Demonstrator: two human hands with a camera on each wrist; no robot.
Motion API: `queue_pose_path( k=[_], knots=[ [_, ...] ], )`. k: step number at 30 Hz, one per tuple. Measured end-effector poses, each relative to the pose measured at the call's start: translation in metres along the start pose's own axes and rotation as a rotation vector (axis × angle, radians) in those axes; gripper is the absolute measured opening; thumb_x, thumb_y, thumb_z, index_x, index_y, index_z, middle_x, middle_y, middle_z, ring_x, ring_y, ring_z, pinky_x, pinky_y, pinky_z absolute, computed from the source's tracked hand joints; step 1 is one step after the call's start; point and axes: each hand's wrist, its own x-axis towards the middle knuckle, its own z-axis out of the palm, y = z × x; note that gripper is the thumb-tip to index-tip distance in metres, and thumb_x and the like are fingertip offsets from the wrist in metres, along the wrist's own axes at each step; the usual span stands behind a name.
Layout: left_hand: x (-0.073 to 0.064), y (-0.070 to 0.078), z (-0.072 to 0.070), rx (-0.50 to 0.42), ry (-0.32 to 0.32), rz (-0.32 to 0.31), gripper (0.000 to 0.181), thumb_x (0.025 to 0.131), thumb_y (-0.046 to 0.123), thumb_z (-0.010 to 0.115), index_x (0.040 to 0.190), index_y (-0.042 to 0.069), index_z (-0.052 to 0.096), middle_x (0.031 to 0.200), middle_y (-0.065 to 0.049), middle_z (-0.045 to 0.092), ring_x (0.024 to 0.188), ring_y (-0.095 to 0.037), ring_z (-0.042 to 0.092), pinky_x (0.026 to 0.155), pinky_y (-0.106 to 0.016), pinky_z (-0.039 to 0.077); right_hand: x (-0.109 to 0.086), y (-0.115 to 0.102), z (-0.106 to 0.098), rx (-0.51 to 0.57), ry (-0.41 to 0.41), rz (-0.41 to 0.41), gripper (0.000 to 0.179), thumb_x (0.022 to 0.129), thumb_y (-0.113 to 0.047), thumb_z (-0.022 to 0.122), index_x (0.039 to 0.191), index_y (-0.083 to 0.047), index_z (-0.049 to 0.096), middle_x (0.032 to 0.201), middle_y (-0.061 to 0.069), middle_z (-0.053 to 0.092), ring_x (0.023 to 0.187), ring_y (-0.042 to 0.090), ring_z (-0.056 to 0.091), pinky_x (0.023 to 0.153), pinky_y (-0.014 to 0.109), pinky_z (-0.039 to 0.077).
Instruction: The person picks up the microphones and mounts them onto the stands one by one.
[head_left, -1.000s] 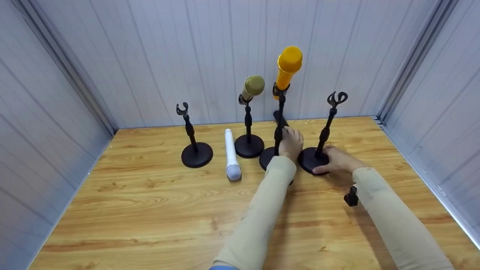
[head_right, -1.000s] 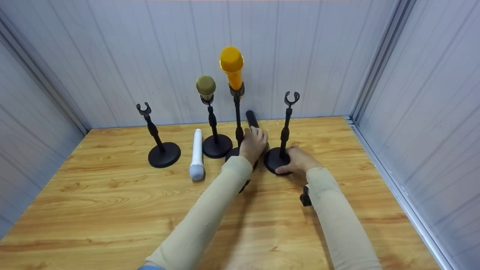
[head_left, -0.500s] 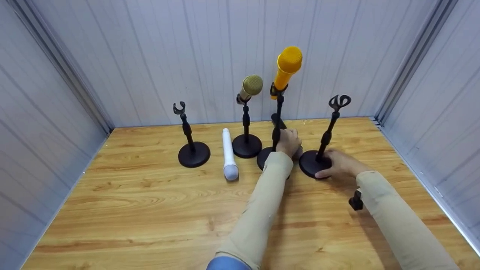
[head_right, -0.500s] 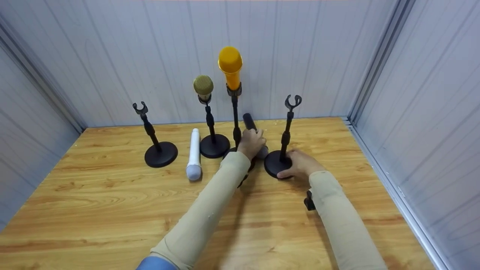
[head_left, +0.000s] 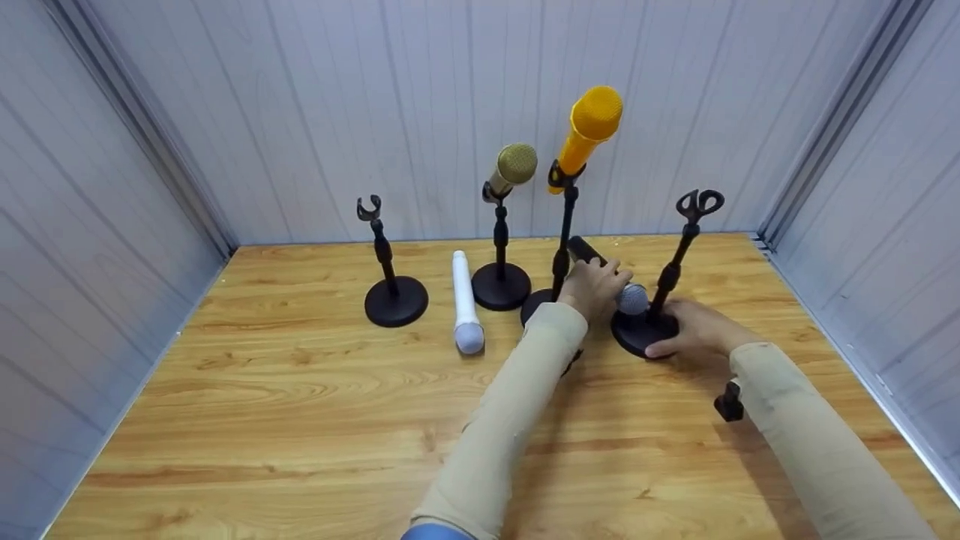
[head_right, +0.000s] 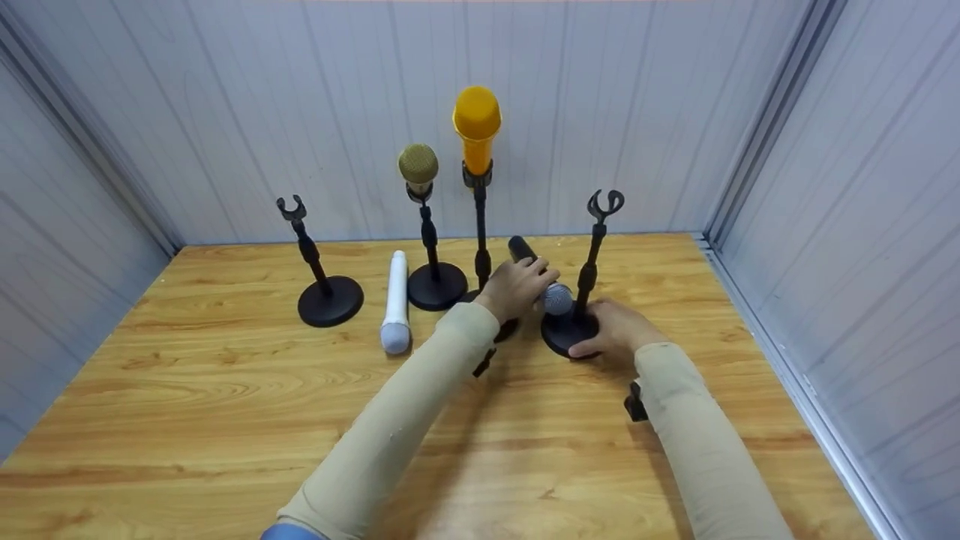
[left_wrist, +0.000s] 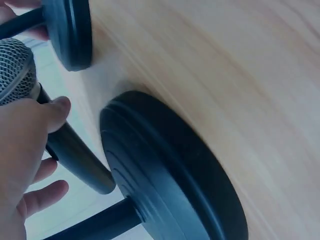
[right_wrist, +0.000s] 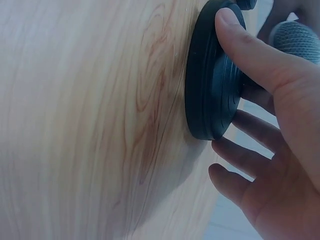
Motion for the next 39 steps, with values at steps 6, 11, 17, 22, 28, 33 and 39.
queue_pose_path(
  k=[6, 11, 17, 22, 28, 33, 39],
  knots=[
    [-0.014, -0.009, -0.010, -0.246, 0.105, 0.055, 0.051, 0.101, 0.042, 0.061, 0.146, 0.022, 0.048, 0.138, -0.001, 0.055, 0.119, -0.017, 0.060, 0.091, -0.028, 0.053, -0.001, 0.001, 0.001, -0.007, 0.008, -0.040, 0.083, 0.079, -0.048, 0.086, 0.134, 0.009, 0.058, 0.133, 0.029, 0.058, 0.121, 0.045, 0.056, 0.102, 0.061, 0.041],
    [-0.022, -0.011, -0.023, -0.483, 0.188, 0.096, 0.048, 0.102, 0.035, 0.062, 0.145, 0.018, 0.050, 0.140, -0.004, 0.056, 0.121, -0.018, 0.060, 0.093, -0.026, 0.052, -0.006, 0.001, 0.001, -0.012, 0.018, -0.028, 0.087, 0.077, -0.049, 0.087, 0.134, 0.010, 0.058, 0.134, 0.030, 0.057, 0.121, 0.045, 0.056, 0.102, 0.061, 0.041],
    [-0.032, -0.010, -0.040, -0.708, 0.274, 0.108, 0.050, 0.103, 0.036, 0.060, 0.144, 0.010, 0.050, 0.133, -0.005, 0.058, 0.116, -0.014, 0.061, 0.093, -0.023, 0.050, -0.008, -0.001, 0.002, 0.005, 0.018, -0.082, 0.084, 0.077, -0.047, 0.088, 0.132, 0.010, 0.059, 0.136, 0.033, 0.054, 0.123, 0.050, 0.053, 0.103, 0.064, 0.039],
    [-0.045, -0.006, -0.056, -0.915, 0.316, 0.112, 0.052, 0.102, 0.036, 0.061, 0.144, 0.007, 0.050, 0.131, -0.005, 0.060, 0.117, -0.012, 0.060, 0.097, -0.018, 0.045, -0.012, -0.001, 0.004, -0.009, 0.026, -0.159, 0.076, 0.076, -0.041, 0.089, 0.127, 0.009, 0.063, 0.132, 0.031, 0.058, 0.121, 0.048, 0.056, 0.102, 0.063, 0.042],
    [-0.054, -0.006, -0.070, -1.237, 0.253, 0.057, 0.051, 0.102, 0.035, 0.062, 0.146, 0.014, 0.048, 0.138, 0.005, 0.058, 0.124, 0.001, 0.052, 0.102, -0.014, 0.038, -0.019, -0.001, 0.007, -0.042, 0.046, -0.186, 0.073, 0.074, -0.044, 0.089, 0.123, 0.006, 0.067, 0.128, 0.028, 0.062, 0.118, 0.046, 0.059, 0.100, 0.061, 0.043],
    [-0.059, -0.009, -0.070, -1.451, 0.249, 0.008, 0.052, 0.104, 0.034, 0.060, 0.150, 0.016, 0.043, 0.138, 0.004, 0.058, 0.124, -0.001, 0.052, 0.102, -0.018, 0.040, -0.019, -0.002, 0.009, -0.054, 0.059, -0.198, 0.072, 0.074, -0.046, 0.089, 0.122, 0.004, 0.068, 0.128, 0.026, 0.062, 0.117, 0.045, 0.059, 0.099, 0.060, 0.044],
    [-0.067, -0.005, -0.063, -1.565, 0.218, -0.066, 0.058, 0.104, 0.041, 0.057, 0.153, 0.021, 0.033, 0.138, 0.005, 0.058, 0.124, -0.004, 0.054, 0.100, -0.022, 0.044, -0.019, -0.004, 0.013, -0.062, 0.050, -0.198, 0.077, 0.076, -0.048, 0.088, 0.126, 0.006, 0.066, 0.131, 0.029, 0.060, 0.120, 0.047, 0.057, 0.100, 0.063, 0.042]
  ],
)
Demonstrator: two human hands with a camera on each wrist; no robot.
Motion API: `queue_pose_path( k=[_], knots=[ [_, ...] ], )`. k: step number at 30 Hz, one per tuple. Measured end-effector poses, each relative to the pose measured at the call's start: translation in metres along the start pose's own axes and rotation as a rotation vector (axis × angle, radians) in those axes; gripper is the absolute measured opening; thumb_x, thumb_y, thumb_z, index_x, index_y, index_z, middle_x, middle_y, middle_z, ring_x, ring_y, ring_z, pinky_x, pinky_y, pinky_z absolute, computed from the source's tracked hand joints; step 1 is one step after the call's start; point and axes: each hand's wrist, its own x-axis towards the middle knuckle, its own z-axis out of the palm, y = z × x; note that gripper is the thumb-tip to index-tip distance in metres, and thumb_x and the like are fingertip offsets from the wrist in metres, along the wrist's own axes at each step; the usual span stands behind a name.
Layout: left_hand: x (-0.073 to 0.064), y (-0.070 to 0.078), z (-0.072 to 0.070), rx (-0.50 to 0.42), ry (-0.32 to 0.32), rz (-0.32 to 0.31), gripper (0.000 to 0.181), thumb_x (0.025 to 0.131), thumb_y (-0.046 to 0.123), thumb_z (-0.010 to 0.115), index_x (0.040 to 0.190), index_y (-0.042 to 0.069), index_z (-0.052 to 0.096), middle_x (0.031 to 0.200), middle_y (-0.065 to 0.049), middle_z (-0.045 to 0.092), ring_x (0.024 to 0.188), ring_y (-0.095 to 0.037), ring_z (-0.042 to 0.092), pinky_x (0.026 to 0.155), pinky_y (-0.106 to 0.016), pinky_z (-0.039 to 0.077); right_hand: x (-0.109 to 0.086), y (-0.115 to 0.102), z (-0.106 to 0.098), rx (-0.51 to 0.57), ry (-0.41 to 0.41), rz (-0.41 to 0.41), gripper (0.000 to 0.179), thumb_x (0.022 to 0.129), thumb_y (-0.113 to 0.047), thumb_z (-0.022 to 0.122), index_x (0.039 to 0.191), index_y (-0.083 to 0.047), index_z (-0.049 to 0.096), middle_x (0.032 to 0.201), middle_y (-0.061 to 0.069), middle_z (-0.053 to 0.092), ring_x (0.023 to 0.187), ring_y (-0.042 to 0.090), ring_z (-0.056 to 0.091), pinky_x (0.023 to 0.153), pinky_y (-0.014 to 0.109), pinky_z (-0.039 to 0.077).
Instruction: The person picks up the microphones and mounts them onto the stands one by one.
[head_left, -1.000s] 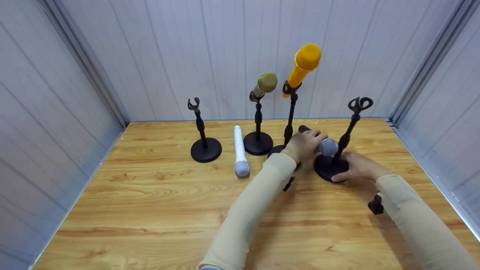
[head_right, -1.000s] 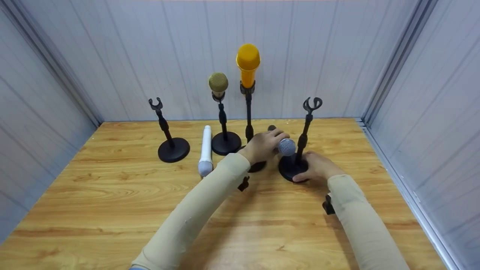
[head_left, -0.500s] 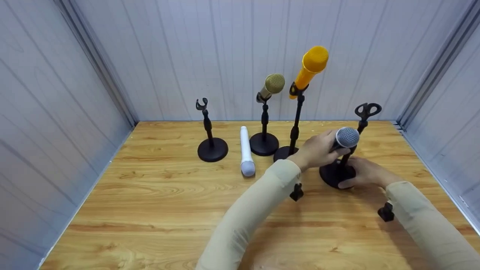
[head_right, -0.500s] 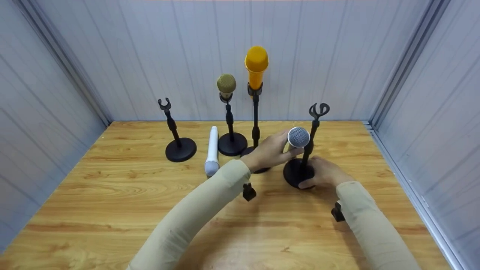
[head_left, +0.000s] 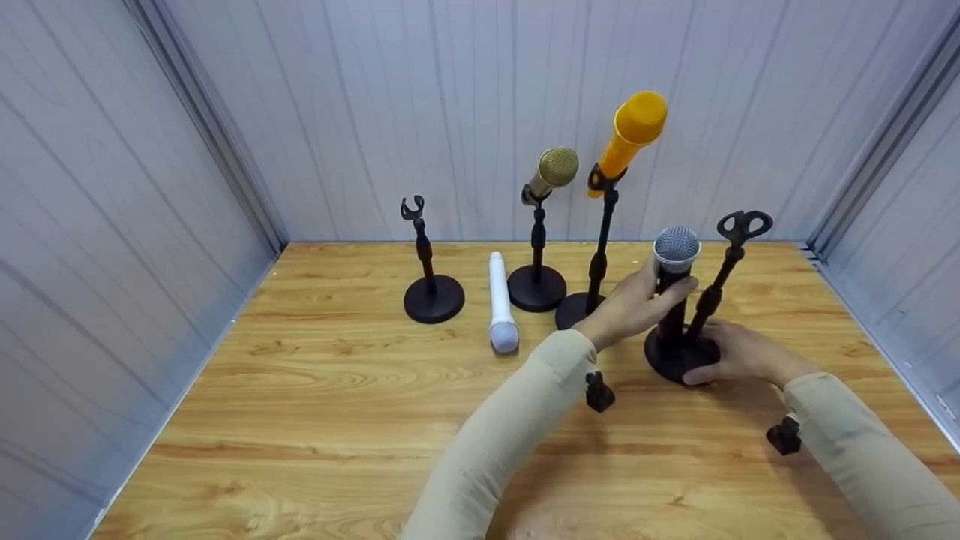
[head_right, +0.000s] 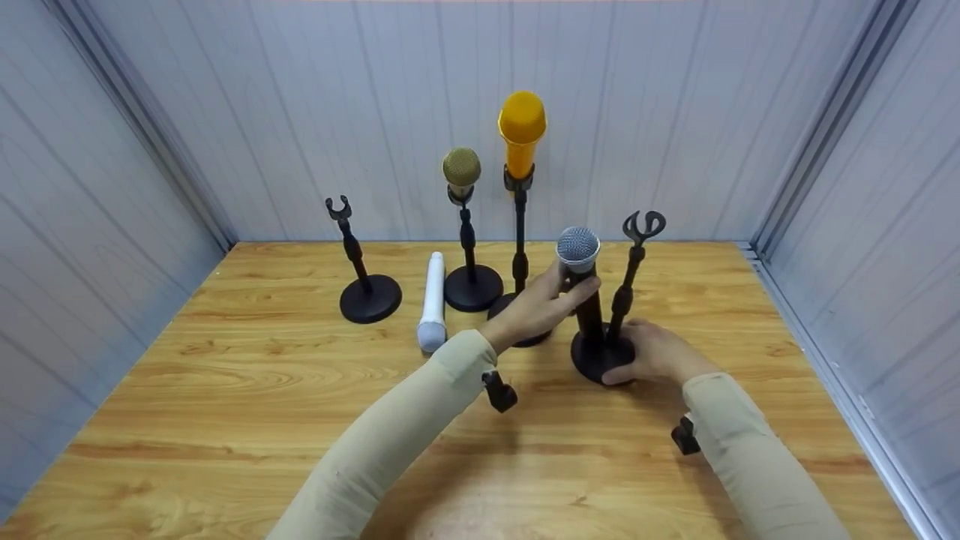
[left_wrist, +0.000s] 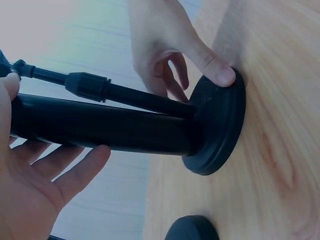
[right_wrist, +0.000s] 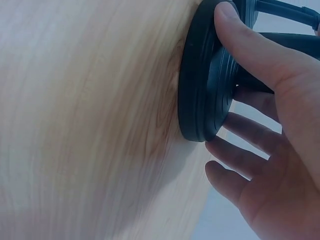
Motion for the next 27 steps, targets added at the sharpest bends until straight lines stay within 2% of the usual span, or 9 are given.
queue_pose_path(
  k=[3, 6, 9, 13, 20, 24, 27],
  knots=[
    [-0.001, -0.004, 0.005, 0.032, 0.009, 0.006, 0.060, 0.102, 0.038, 0.061, 0.153, 0.021, 0.033, 0.143, 0.004, 0.055, 0.127, -0.005, 0.053, 0.102, -0.023, 0.044, -0.001, 0.000, 0.001, -0.006, 0.007, -0.013, 0.077, 0.076, -0.047, 0.088, 0.126, 0.007, 0.065, 0.132, 0.032, 0.058, 0.121, 0.049, 0.055, 0.101, 0.064, 0.041],
    [-0.002, -0.009, 0.009, 0.081, -0.007, 0.023, 0.061, 0.101, 0.033, 0.065, 0.152, 0.020, 0.034, 0.147, 0.002, 0.052, 0.129, -0.006, 0.052, 0.103, -0.022, 0.043, -0.001, 0.001, 0.003, -0.012, 0.028, -0.043, 0.074, 0.077, -0.044, 0.088, 0.125, 0.007, 0.065, 0.131, 0.031, 0.059, 0.120, 0.049, 0.056, 0.100, 0.063, 0.042],
    [-0.002, -0.014, 0.012, 0.108, -0.015, 0.037, 0.060, 0.100, 0.031, 0.066, 0.151, 0.018, 0.036, 0.145, 0.001, 0.053, 0.127, -0.007, 0.054, 0.102, -0.020, 0.043, -0.001, 0.002, 0.004, -0.021, 0.052, -0.067, 0.072, 0.076, -0.043, 0.089, 0.124, 0.006, 0.067, 0.129, 0.029, 0.061, 0.118, 0.046, 0.058, 0.099, 0.061, 0.044],
    [-0.004, -0.017, 0.011, 0.138, 0.001, 0.058, 0.061, 0.100, 0.031, 0.066, 0.151, 0.017, 0.036, 0.143, 0.000, 0.055, 0.124, -0.007, 0.056, 0.100, -0.021, 0.045, -0.001, 0.001, 0.003, -0.016, 0.050, -0.057, 0.073, 0.076, -0.044, 0.089, 0.124, 0.006, 0.066, 0.130, 0.028, 0.061, 0.118, 0.046, 0.058, 0.099, 0.062, 0.044],
    [-0.013, -0.017, -0.002, 0.235, 0.004, 0.055, 0.063, 0.100, 0.039, 0.065, 0.152, 0.018, 0.036, 0.141, 0.001, 0.057, 0.122, -0.006, 0.057, 0.099, -0.023, 0.046, -0.002, -0.003, 0.000, -0.027, 0.009, 0.002, 0.078, 0.078, -0.049, 0.086, 0.126, 0.009, 0.064, 0.132, 0.032, 0.058, 0.122, 0.050, 0.055, 0.102, 0.064, 0.041],
    [-0.022, -0.016, -0.015, 0.283, -0.002, 0.087, 0.064, 0.099, 0.040, 0.066, 0.152, 0.018, 0.037, 0.138, -0.002, 0.060, 0.119, -0.007, 0.060, 0.096, -0.022, 0.048, -0.002, -0.008, 0.003, -0.047, 0.003, 0.003, 0.079, 0.077, -0.050, 0.086, 0.124, 0.010, 0.065, 0.132, 0.033, 0.057, 0.121, 0.050, 0.055, 0.102, 0.064, 0.041],
    [-0.027, -0.014, -0.026, 0.273, -0.002, 0.132, 0.062, 0.099, 0.036, 0.067, 0.151, 0.015, 0.039, 0.135, -0.005, 0.061, 0.116, -0.008, 0.061, 0.094, -0.022, 0.049, -0.001, -0.016, 0.007, -0.056, -0.015, 0.001, 0.084, 0.076, -0.054, 0.085, 0.126, 0.010, 0.064, 0.133, 0.035, 0.056, 0.122, 0.052, 0.054, 0.101, 0.064, 0.041]
  ],
)
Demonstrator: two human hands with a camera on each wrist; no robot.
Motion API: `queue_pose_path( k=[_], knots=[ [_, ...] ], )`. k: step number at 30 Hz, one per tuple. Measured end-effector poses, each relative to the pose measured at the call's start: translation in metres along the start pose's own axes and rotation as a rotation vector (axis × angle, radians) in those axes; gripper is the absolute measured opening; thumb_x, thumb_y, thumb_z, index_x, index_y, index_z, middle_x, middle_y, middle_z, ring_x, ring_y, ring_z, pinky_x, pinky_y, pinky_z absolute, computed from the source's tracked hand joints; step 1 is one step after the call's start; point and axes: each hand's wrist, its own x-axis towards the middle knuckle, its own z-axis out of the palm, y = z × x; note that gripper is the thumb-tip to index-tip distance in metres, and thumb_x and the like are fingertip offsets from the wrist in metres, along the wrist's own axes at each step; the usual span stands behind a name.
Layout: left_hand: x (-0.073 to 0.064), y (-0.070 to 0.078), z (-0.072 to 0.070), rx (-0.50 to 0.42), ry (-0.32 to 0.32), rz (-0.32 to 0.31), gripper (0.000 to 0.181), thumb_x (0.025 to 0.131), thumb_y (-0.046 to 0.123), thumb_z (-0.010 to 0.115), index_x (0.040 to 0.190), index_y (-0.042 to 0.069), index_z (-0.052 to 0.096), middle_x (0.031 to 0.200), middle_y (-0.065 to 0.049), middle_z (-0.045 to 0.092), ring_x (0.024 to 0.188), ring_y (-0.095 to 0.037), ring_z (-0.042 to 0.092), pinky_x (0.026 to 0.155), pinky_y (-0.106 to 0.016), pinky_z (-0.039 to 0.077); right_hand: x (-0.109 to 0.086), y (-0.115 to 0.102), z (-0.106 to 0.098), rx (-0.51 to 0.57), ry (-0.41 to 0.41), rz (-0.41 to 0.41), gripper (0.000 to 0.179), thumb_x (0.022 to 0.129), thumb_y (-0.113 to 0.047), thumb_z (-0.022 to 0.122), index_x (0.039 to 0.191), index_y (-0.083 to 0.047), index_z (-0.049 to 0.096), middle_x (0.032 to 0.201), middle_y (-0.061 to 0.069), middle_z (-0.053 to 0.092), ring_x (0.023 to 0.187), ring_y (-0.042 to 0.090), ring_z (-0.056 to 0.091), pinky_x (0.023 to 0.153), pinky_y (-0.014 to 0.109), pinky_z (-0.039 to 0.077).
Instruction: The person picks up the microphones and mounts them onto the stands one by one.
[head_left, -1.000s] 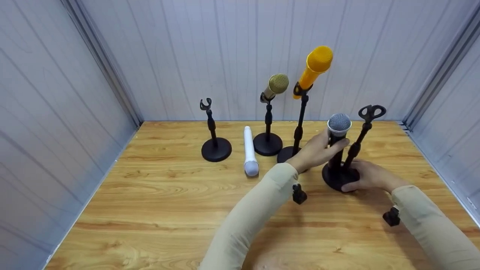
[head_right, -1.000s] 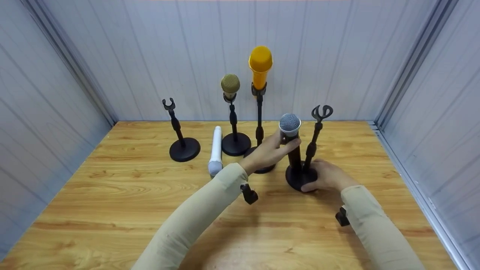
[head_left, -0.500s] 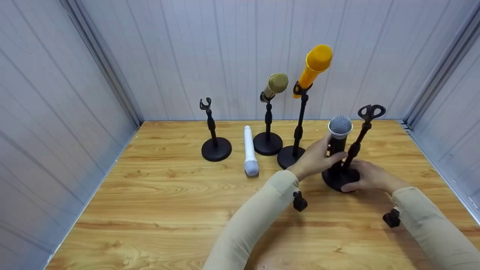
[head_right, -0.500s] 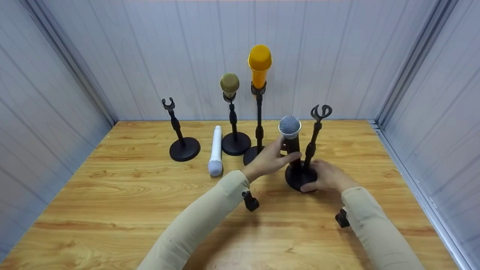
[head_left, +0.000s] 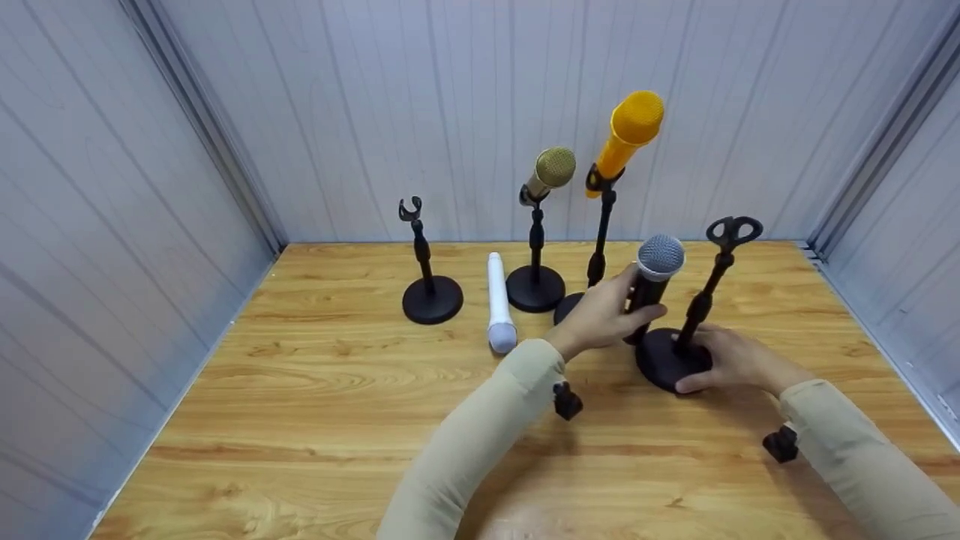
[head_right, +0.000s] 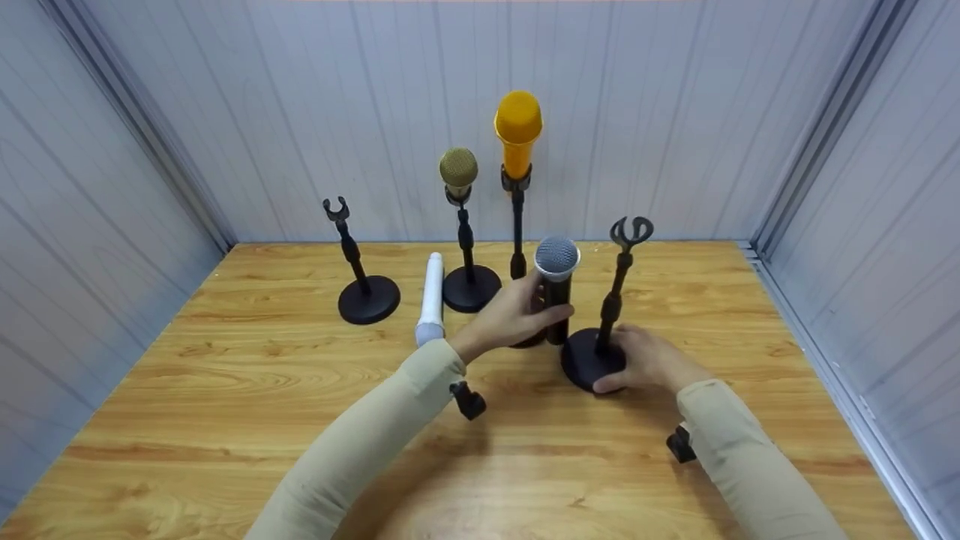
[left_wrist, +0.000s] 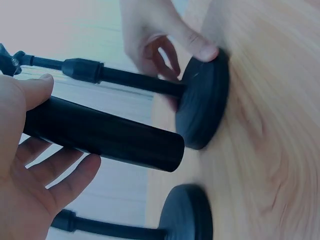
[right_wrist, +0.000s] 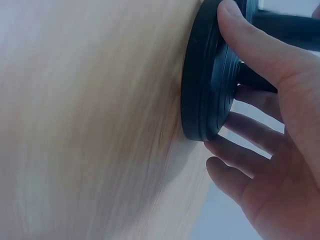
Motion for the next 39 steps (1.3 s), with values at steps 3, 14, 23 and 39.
queue_pose_path(
  k=[3, 14, 23, 39],
  knots=[
    [-0.006, -0.001, -0.011, -0.013, 0.018, 0.036, 0.059, 0.099, 0.031, 0.068, 0.148, 0.012, 0.043, 0.135, -0.006, 0.061, 0.114, -0.008, 0.061, 0.093, -0.022, 0.049, 0.001, -0.010, 0.004, -0.002, -0.025, 0.009, 0.091, 0.076, -0.059, 0.083, 0.132, 0.009, 0.061, 0.134, 0.035, 0.055, 0.123, 0.052, 0.053, 0.100, 0.064, 0.042],
    [-0.030, -0.003, -0.048, 0.005, 0.097, 0.016, 0.058, 0.099, 0.032, 0.068, 0.150, 0.015, 0.045, 0.133, -0.006, 0.064, 0.115, -0.013, 0.063, 0.092, -0.023, 0.051, 0.006, -0.038, 0.011, -0.019, -0.053, 0.017, 0.095, 0.073, -0.066, 0.081, 0.132, 0.006, 0.062, 0.135, 0.031, 0.056, 0.122, 0.049, 0.055, 0.099, 0.061, 0.044],
    [-0.044, -0.001, -0.076, 0.002, 0.169, 0.021, 0.058, 0.098, 0.025, 0.071, 0.148, 0.010, 0.046, 0.132, -0.009, 0.064, 0.113, -0.012, 0.064, 0.091, -0.024, 0.052, 0.016, -0.063, 0.023, -0.032, -0.056, -0.068, 0.089, 0.074, -0.063, 0.082, 0.134, 0.001, 0.063, 0.136, 0.030, 0.056, 0.121, 0.048, 0.056, 0.098, 0.059, 0.047],
    [-0.047, 0.012, -0.118, -0.152, 0.238, 0.097, 0.046, 0.097, 0.019, 0.071, 0.138, 0.006, 0.055, 0.133, -0.010, 0.060, 0.119, -0.019, 0.061, 0.098, -0.034, 0.051, 0.042, -0.106, 0.038, -0.030, -0.058, -0.123, 0.088, 0.073, -0.061, 0.084, 0.134, 0.000, 0.063, 0.140, 0.030, 0.054, 0.119, 0.046, 0.059, 0.099, 0.056, 0.048]
  ],
)
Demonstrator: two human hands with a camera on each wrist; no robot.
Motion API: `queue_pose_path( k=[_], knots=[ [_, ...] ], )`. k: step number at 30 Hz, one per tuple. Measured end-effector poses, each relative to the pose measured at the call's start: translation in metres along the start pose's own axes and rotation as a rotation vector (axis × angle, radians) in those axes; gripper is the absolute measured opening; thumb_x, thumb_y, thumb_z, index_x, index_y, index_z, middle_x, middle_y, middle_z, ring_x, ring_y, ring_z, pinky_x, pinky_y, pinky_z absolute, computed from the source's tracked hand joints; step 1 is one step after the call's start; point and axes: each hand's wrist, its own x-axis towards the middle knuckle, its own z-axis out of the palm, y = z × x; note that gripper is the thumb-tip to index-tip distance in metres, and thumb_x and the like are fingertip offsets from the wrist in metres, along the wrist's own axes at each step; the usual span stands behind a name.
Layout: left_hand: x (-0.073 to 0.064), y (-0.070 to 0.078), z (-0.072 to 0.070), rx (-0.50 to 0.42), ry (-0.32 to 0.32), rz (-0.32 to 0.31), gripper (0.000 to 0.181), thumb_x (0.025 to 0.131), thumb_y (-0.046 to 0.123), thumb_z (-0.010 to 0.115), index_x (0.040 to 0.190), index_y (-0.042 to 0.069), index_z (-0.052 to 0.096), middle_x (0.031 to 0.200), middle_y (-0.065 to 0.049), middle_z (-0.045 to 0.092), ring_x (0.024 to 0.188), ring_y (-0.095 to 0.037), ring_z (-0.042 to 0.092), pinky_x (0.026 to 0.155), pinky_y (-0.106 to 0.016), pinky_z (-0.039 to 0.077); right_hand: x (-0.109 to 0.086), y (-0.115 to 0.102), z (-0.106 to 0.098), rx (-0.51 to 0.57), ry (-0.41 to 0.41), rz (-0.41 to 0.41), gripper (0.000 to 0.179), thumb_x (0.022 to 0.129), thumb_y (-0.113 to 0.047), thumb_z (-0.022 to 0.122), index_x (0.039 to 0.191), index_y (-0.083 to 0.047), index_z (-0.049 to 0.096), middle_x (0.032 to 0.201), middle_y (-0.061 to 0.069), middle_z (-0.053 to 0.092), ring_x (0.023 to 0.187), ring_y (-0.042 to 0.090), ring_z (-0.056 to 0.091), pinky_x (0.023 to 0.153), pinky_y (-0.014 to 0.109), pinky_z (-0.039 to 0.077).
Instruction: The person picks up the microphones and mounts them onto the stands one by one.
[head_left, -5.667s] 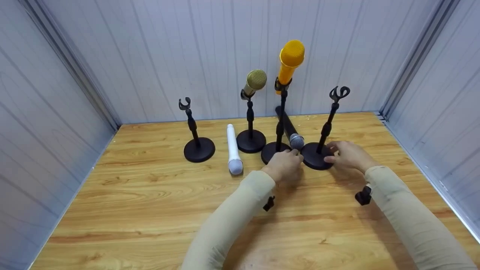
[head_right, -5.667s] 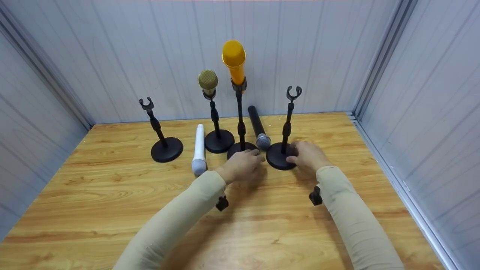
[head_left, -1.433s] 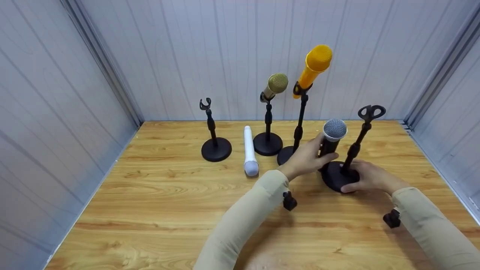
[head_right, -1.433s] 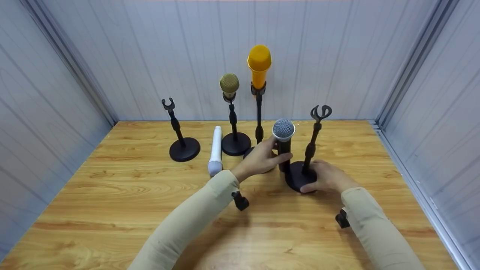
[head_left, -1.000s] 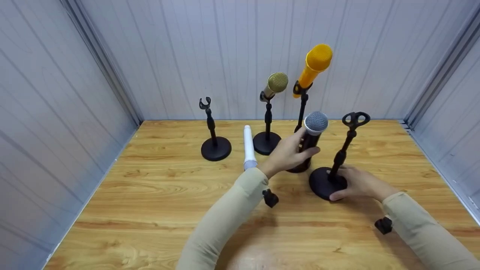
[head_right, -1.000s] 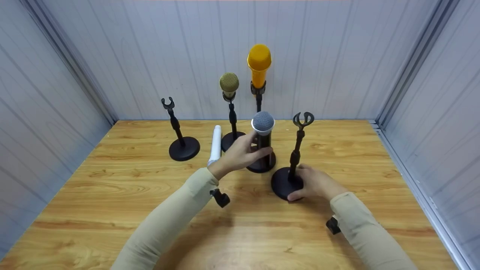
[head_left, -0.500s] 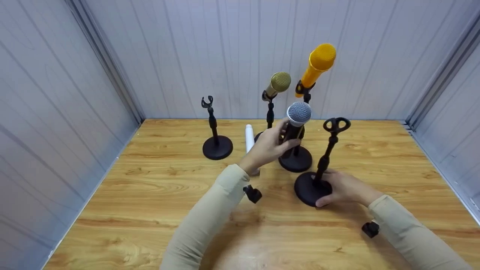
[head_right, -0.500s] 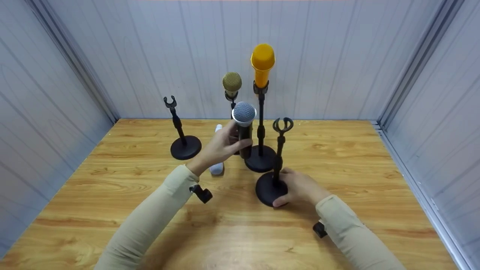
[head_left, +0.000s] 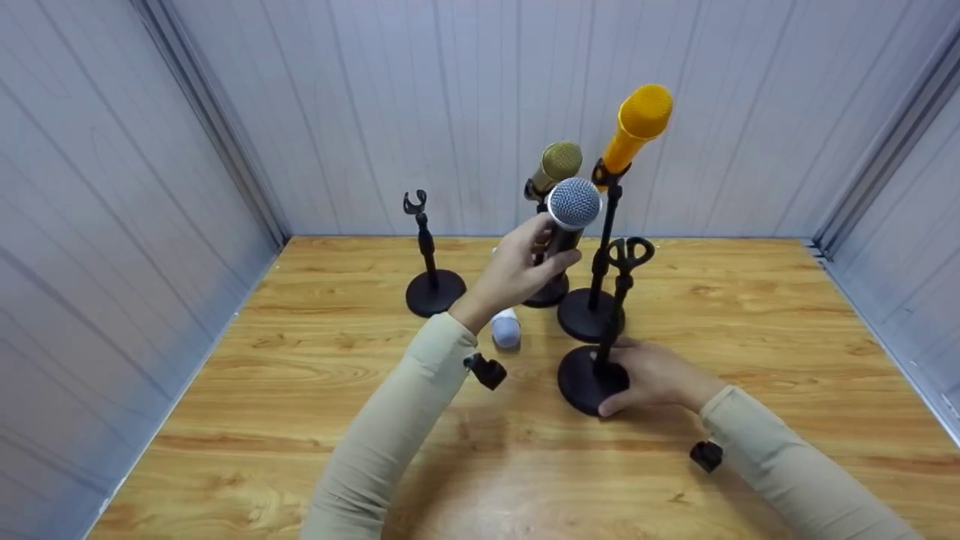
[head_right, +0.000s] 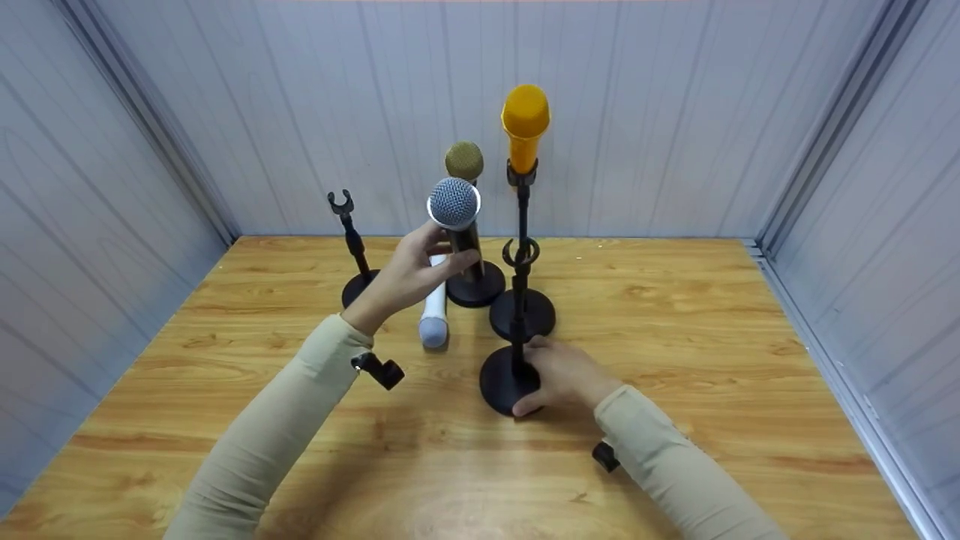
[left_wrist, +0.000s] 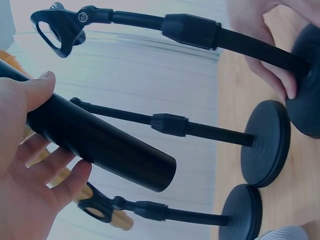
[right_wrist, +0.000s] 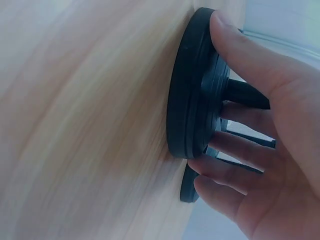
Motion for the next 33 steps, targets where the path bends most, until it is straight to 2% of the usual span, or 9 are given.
queue_pose_path(
  k=[8, 16, 20, 23, 25, 27, 30, 33],
  knots=[
    [0.013, 0.016, -0.007, -0.028, -0.025, 0.046, 0.054, 0.098, 0.021, 0.069, 0.147, 0.009, 0.050, 0.137, -0.008, 0.058, 0.122, -0.014, 0.058, 0.101, -0.034, 0.049, 0.009, -0.013, 0.003, 0.034, -0.006, -0.010, 0.085, 0.073, -0.055, 0.087, 0.135, -0.001, 0.063, 0.149, 0.026, 0.047, 0.127, 0.042, 0.055, 0.104, 0.053, 0.045],
    [0.028, 0.042, -0.009, -0.061, -0.047, 0.092, 0.055, 0.096, 0.013, 0.071, 0.145, 0.002, 0.049, 0.138, -0.012, 0.058, 0.124, -0.015, 0.056, 0.105, -0.031, 0.045, 0.018, -0.024, 0.009, 0.067, 0.024, -0.049, 0.085, 0.073, -0.054, 0.088, 0.133, 0.001, 0.064, 0.147, 0.024, 0.050, 0.127, 0.043, 0.055, 0.104, 0.053, 0.045],
    [0.026, 0.062, -0.009, -0.011, -0.074, 0.136, 0.053, 0.094, 0.009, 0.072, 0.143, -0.002, 0.052, 0.138, -0.014, 0.057, 0.126, -0.015, 0.054, 0.108, -0.033, 0.042, 0.021, -0.027, 0.009, 0.072, 0.017, -0.030, 0.083, 0.074, -0.053, 0.088, 0.133, 0.001, 0.064, 0.146, 0.022, 0.051, 0.127, 0.040, 0.055, 0.104, 0.052, 0.045],
    [0.021, 0.078, -0.010, 0.025, -0.098, 0.173, 0.048, 0.094, 0.007, 0.070, 0.138, -0.004, 0.054, 0.133, -0.016, 0.058, 0.122, -0.015, 0.053, 0.107, -0.032, 0.042, 0.022, -0.029, 0.007, 0.077, -0.003, -0.002, 0.082, 0.074, -0.051, 0.089, 0.133, 0.000, 0.065, 0.146, 0.018, 0.053, 0.128, 0.037, 0.055, 0.105, 0.051, 0.044],
    [0.019, 0.084, -0.009, 0.026, -0.113, 0.198, 0.047, 0.094, 0.005, 0.069, 0.137, -0.005, 0.055, 0.130, -0.016, 0.058, 0.119, -0.014, 0.052, 0.105, -0.030, 0.042, 0.022, -0.030, 0.006, 0.075, -0.008, 0.009, 0.080, 0.073, -0.051, 0.089, 0.132, -0.001, 0.065, 0.145, 0.017, 0.053, 0.127, 0.035, 0.056, 0.105, 0.050, 0.045],
    [0.020, 0.081, -0.006, 0.031, -0.124, 0.232, 0.046, 0.095, 0.006, 0.068, 0.137, -0.004, 0.055, 0.128, -0.015, 0.058, 0.117, -0.014, 0.051, 0.104, -0.030, 0.041, 0.021, -0.030, 0.006, 0.070, -0.008, 0.008, 0.079, 0.073, -0.051, 0.089, 0.130, -0.001, 0.066, 0.144, 0.016, 0.055, 0.127, 0.035, 0.056, 0.104, 0.050, 0.046],
    [0.023, 0.064, 0.001, 0.033, -0.138, 0.275, 0.045, 0.096, 0.009, 0.068, 0.137, -0.003, 0.054, 0.130, -0.013, 0.057, 0.119, -0.014, 0.049, 0.106, -0.030, 0.039, 0.021, -0.030, 0.006, 0.064, 0.002, -0.002, 0.078, 0.072, -0.051, 0.090, 0.128, -0.001, 0.067, 0.142, 0.016, 0.056, 0.126, 0.035, 0.057, 0.103, 0.049, 0.046],
    [0.026, 0.046, 0.009, 0.060, -0.159, 0.303, 0.058, 0.092, 0.016, 0.075, 0.140, -0.003, 0.047, 0.134, -0.012, 0.054, 0.125, -0.015, 0.047, 0.111, -0.030, 0.035, 0.020, -0.029, 0.007, 0.063, 0.010, -0.014, 0.078, 0.072, -0.050, 0.090, 0.127, 0.000, 0.068, 0.142, 0.017, 0.056, 0.126, 0.035, 0.057, 0.103, 0.049, 0.046]
  ],
)
